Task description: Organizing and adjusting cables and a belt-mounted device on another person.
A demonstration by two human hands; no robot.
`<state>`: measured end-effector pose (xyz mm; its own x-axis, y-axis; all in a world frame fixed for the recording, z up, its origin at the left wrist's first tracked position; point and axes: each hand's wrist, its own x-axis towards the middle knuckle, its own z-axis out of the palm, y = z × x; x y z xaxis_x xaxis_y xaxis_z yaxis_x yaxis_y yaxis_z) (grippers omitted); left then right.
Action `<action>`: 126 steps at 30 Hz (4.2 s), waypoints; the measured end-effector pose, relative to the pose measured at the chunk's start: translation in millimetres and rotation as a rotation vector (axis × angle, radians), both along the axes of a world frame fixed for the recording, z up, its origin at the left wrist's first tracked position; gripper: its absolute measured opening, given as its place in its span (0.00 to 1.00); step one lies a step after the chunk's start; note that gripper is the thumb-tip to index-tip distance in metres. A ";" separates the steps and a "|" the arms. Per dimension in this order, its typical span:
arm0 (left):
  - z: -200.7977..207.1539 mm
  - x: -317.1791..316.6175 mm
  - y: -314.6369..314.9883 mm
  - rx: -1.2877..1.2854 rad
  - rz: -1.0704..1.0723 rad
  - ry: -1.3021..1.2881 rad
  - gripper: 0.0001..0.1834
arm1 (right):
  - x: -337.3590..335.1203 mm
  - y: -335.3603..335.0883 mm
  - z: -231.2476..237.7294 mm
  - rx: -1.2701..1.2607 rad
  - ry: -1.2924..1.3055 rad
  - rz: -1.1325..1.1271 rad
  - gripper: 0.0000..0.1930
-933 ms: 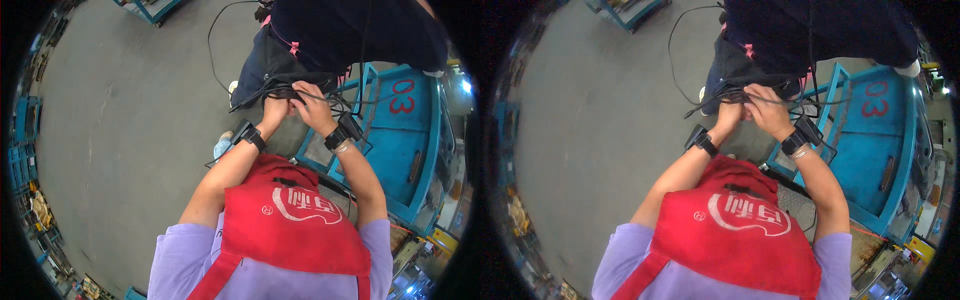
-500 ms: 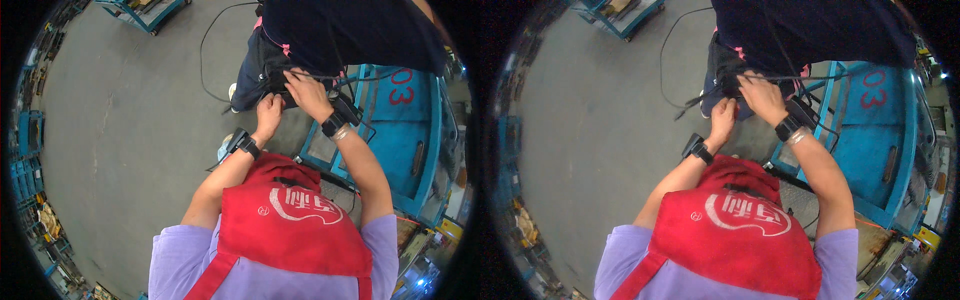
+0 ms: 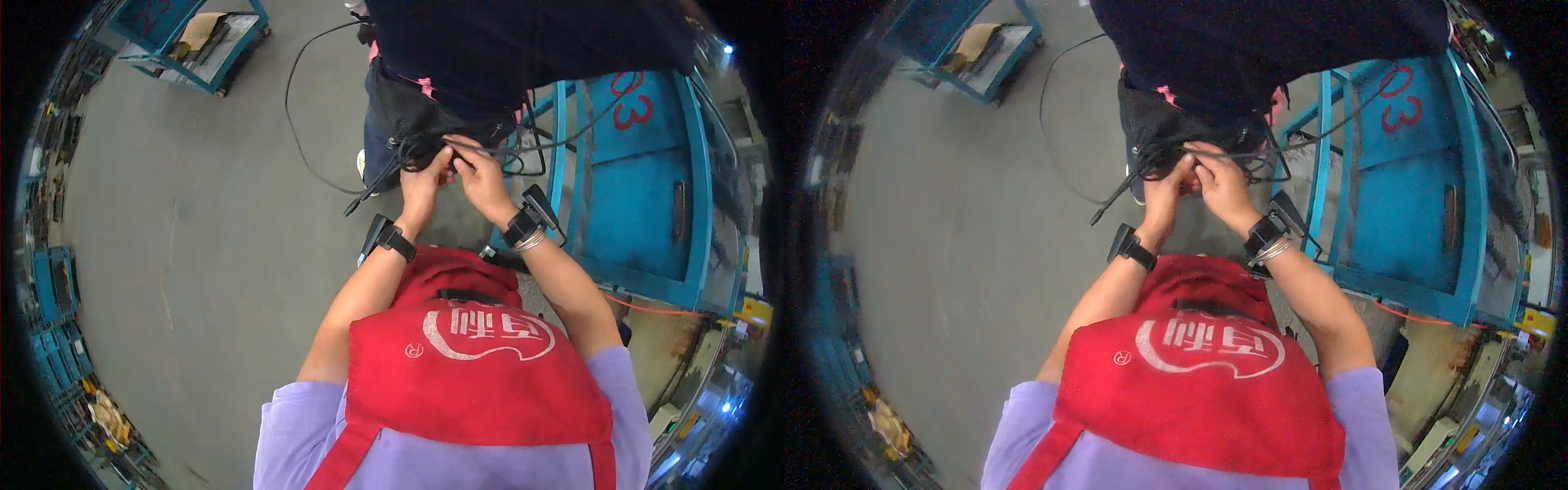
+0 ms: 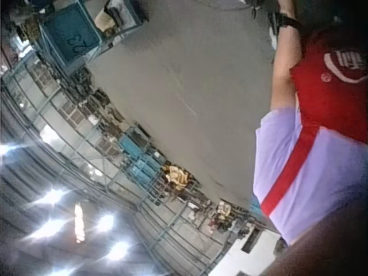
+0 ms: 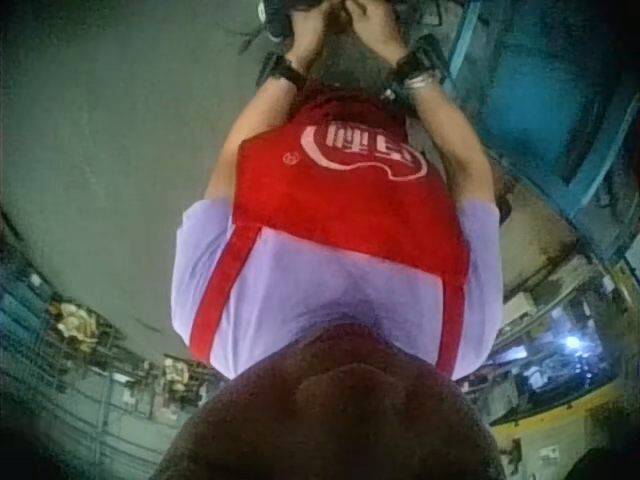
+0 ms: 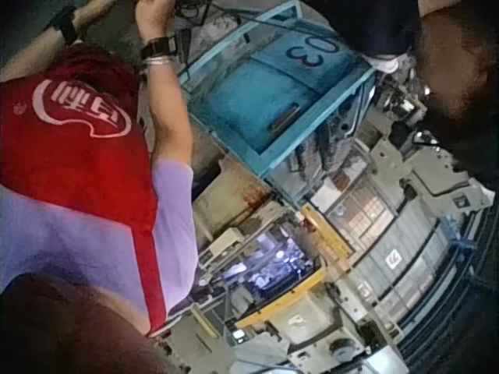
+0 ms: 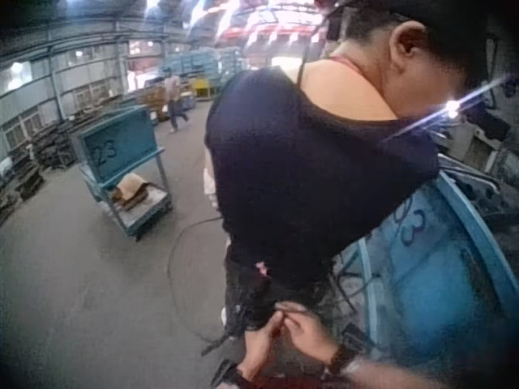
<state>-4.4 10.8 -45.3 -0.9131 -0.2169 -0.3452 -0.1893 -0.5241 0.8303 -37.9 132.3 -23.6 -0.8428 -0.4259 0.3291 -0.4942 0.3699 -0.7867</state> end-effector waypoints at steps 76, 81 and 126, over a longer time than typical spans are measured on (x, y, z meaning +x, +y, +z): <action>39.8 -121.0 -13.3 -1.124 -0.720 0.625 0.10 | -37.5 -21.1 -48.6 0.047 -0.444 0.182 0.12; 31.2 -126.5 -22.3 -0.994 -0.708 0.632 0.14 | -26.5 -51.0 -17.5 -0.092 -0.462 0.083 0.18; 96.8 -60.7 -112.4 -1.620 -0.806 0.349 0.17 | -19.8 -24.5 1.3 -0.503 -0.587 -0.191 0.14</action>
